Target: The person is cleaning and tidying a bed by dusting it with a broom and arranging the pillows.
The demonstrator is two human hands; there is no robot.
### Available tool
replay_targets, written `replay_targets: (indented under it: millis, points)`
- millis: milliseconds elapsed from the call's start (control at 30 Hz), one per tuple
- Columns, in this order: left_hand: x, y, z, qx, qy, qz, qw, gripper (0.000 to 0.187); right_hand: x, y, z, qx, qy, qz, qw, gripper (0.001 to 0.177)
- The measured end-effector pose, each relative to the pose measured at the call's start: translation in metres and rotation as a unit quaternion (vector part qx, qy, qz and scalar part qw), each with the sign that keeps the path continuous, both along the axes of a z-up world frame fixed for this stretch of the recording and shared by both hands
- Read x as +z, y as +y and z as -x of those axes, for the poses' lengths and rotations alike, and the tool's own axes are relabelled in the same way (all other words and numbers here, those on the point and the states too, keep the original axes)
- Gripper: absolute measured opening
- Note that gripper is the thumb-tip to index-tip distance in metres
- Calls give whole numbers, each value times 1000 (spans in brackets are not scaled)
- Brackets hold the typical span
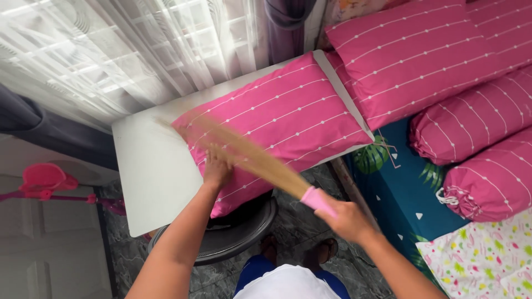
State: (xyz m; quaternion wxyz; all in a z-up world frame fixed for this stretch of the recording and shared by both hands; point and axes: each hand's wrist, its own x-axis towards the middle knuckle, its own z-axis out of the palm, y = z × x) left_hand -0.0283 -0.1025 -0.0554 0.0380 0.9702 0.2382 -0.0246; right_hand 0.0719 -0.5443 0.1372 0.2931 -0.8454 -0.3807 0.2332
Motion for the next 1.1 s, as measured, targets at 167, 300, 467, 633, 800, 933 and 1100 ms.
replay_targets:
  millis: [167, 300, 467, 633, 800, 933, 1100]
  points:
    - [91, -39, 6, 83, -48, 153, 984, 81, -4, -22, -53, -232, -119, 57, 964, 64]
    - [94, -66, 9, 22, -31, 87, 995, 80, -43, 11, -26, -158, -92, 127, 975, 56]
    - [82, -81, 16, -36, -48, 83, 995, 71, -27, 34, 29, -1, -19, -30, 999, 62]
    - [111, -68, 39, -6, -33, 92, 995, 85, -39, -14, -1, -181, -102, 19, 978, 61]
    - [27, -24, 68, 81, -24, 170, 982, 101, -54, -21, 27, -245, -93, 102, 960, 61]
    - [-52, 38, 98, 185, -188, 184, 947, 82, -38, -26, 56, -73, -11, 68, 995, 65]
    - [7, 57, 135, 266, -243, 167, 917, 73, -44, -72, 10, -97, -132, 62, 985, 65]
